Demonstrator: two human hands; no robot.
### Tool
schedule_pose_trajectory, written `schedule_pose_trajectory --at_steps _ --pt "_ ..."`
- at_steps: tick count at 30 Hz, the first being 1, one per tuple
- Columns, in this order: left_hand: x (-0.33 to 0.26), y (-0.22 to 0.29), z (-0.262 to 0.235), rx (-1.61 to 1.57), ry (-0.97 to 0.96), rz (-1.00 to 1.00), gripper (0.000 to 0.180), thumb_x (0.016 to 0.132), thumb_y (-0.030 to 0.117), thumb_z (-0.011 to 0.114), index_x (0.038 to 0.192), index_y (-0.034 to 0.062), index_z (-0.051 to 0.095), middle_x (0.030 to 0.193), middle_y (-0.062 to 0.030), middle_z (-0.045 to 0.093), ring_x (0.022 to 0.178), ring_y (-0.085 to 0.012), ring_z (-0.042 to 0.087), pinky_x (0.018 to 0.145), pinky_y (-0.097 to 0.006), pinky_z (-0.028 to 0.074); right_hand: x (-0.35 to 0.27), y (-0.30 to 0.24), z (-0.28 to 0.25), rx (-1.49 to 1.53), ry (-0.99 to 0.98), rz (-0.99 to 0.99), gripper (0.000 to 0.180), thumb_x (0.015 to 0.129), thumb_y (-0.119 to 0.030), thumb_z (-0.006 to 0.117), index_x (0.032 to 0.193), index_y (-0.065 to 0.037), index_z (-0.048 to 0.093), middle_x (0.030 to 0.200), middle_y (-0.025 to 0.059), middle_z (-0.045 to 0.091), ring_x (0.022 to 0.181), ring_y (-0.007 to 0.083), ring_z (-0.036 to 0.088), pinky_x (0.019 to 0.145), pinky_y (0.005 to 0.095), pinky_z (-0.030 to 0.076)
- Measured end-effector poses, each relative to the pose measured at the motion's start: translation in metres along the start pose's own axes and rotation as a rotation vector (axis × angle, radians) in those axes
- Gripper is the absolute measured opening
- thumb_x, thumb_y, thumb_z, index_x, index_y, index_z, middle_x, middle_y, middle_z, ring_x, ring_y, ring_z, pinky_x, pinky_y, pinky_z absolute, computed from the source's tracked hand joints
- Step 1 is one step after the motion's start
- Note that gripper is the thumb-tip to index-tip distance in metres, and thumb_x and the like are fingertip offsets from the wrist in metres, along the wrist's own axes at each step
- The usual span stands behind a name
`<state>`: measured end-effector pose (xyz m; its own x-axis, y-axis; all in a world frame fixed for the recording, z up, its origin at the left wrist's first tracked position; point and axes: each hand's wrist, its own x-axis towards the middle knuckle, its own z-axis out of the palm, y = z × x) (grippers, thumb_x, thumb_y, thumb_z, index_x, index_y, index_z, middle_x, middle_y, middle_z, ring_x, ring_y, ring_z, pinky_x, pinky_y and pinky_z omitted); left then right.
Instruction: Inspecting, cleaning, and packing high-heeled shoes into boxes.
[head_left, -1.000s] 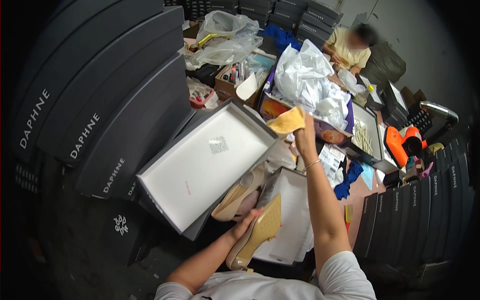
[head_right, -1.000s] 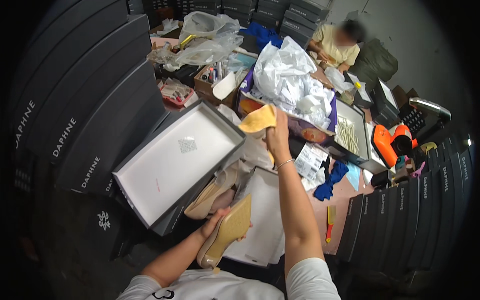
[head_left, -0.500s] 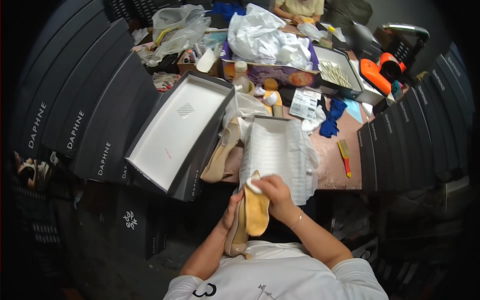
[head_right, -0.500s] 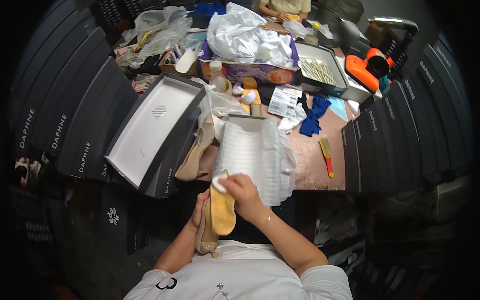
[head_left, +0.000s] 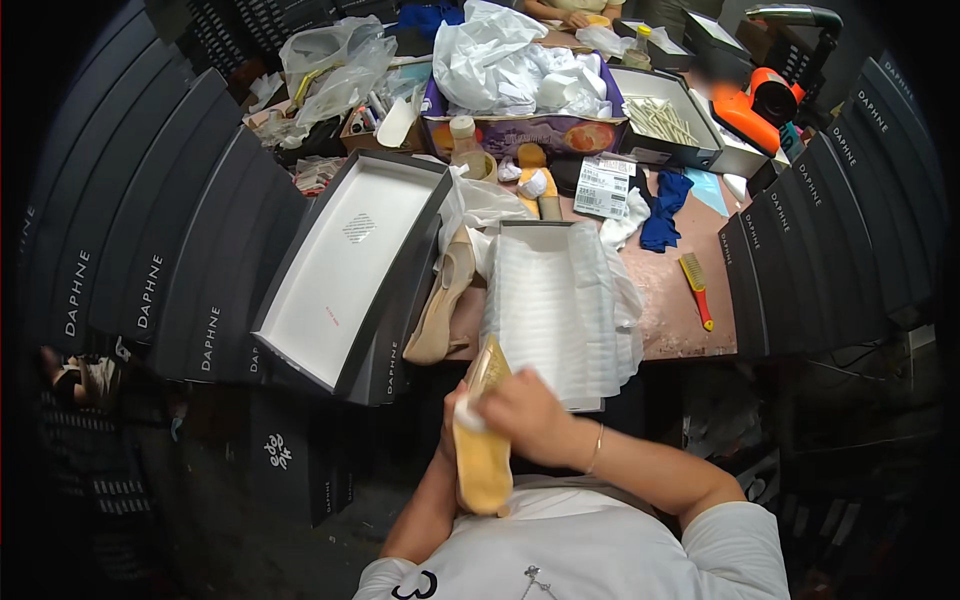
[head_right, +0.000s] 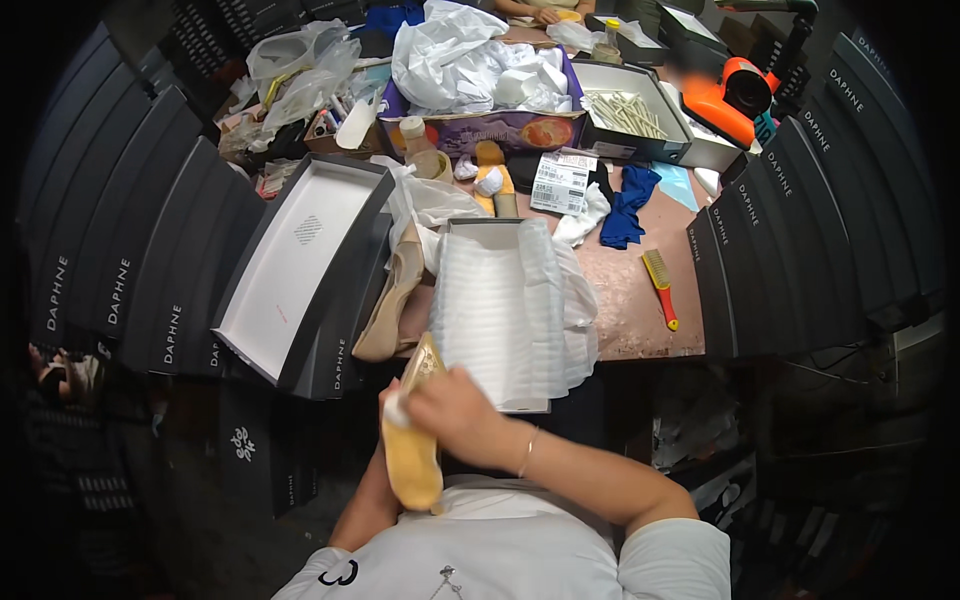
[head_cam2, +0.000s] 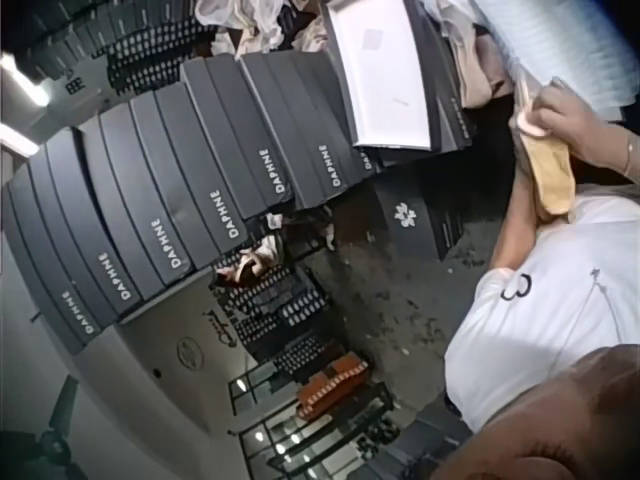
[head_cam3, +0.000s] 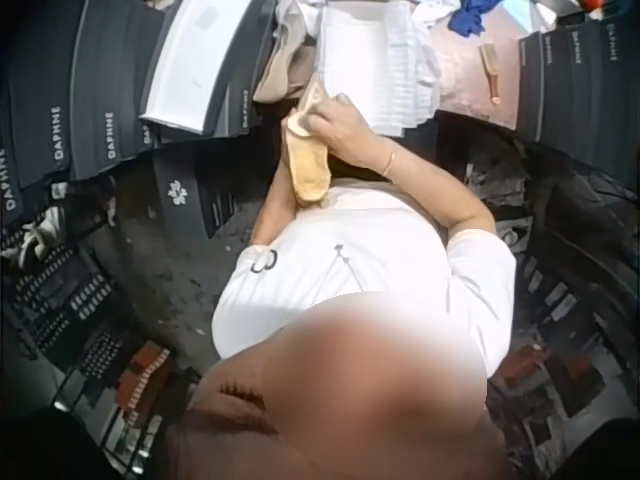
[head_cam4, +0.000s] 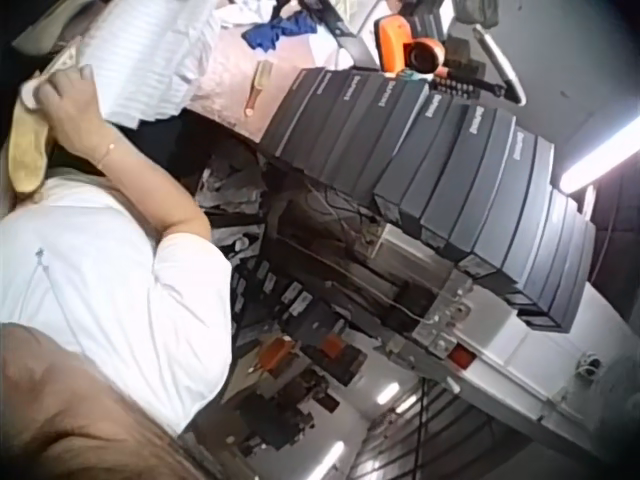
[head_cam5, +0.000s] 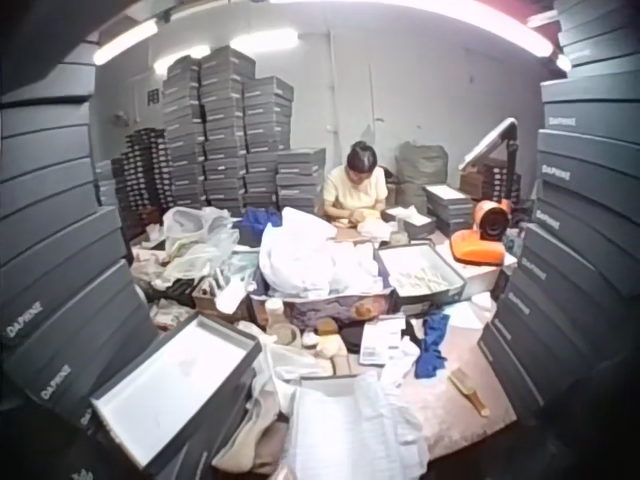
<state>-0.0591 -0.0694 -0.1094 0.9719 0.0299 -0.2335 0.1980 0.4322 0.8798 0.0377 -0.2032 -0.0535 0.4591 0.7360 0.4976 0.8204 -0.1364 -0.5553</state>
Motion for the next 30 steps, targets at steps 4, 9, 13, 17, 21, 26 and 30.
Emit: schedule_pose_trajectory --at_steps 4,9,13,17,21,26,30 --pt "0.009 -0.003 0.004 -0.545 0.073 -0.159 0.066 0.090 0.058 0.037 0.117 0.0007 0.054 0.098 -0.0150 0.062 0.085 -0.0256 0.063 0.074 -0.037 0.053 -0.010 -0.006 0.002 0.053 -0.037 0.022 0.029 0.070 -0.011 0.067 0.098 -0.009 0.059 0.087 0.0100 0.055 0.080 0.0284 0.053 0.072 0.0374 0.040" --pt "0.006 0.001 -0.004 -0.629 -0.115 -0.270 0.071 0.089 0.062 0.032 0.118 0.0013 0.054 0.098 -0.0147 0.062 0.086 -0.0254 0.062 0.075 -0.038 0.052 -0.015 0.001 -0.009 -0.043 -0.021 0.102 0.026 0.074 -0.010 0.065 0.100 -0.008 0.061 0.090 0.0086 0.058 0.082 0.0267 0.056 0.071 0.0360 0.041" --pt "0.003 0.011 0.011 -0.584 0.041 -0.181 0.070 0.090 0.058 0.033 0.124 -0.0005 0.050 0.107 -0.0163 0.062 0.093 -0.0260 0.063 0.081 -0.038 0.053 -0.041 -0.023 -0.009 0.092 0.033 -0.055 0.018 0.075 -0.015 0.060 0.091 -0.008 0.057 0.085 0.0071 0.055 0.080 0.0271 0.055 0.070 0.0357 0.040" --pt "0.007 0.014 0.014 -0.726 -0.027 -0.252 0.073 0.089 0.059 0.034 0.125 -0.0018 0.049 0.114 -0.0177 0.060 0.096 -0.0275 0.062 0.085 -0.037 0.051 -0.027 0.027 -0.009 -0.005 0.142 0.057 0.030 0.073 -0.011 0.066 0.103 -0.006 0.060 0.089 0.0077 0.058 0.076 0.0263 0.056 0.068 0.0359 0.040" --pt "0.008 0.004 0.002 -0.635 -0.169 -0.157 0.073 0.088 0.060 0.035 0.120 -0.0041 0.050 0.108 -0.0187 0.061 0.096 -0.0286 0.062 0.084 -0.036 0.052 -0.048 -0.020 -0.009 0.038 0.025 -0.145 0.026 0.075 -0.013 0.063 0.101 -0.008 0.060 0.085 0.0041 0.056 0.071 0.0226 0.055 0.065 0.0354 0.041" --pt "0.014 0.000 0.006 -0.364 -0.248 -0.181 0.070 0.086 0.058 0.042 0.121 -0.0018 0.049 0.099 -0.0218 0.062 0.061 -0.0291 0.063 0.047 -0.034 0.051 0.000 0.019 -0.008 0.006 0.131 0.030 0.023 0.072 -0.014 0.064 0.093 -0.006 0.058 0.083 0.0107 0.055 0.075 0.0314 0.055 0.067 0.0390 0.044" --pt "0.008 0.024 0.007 -0.475 -0.004 -0.058 0.057 0.091 0.053 0.041 0.119 0.0045 0.054 0.096 -0.0108 0.061 0.087 -0.0236 0.062 0.078 -0.039 0.051 -0.013 -0.036 0.011 0.122 0.157 -0.117 0.027 0.067 -0.016 0.067 0.090 -0.005 0.058 0.084 0.0133 0.054 0.079 0.0331 0.056 0.070 0.0413 0.045"
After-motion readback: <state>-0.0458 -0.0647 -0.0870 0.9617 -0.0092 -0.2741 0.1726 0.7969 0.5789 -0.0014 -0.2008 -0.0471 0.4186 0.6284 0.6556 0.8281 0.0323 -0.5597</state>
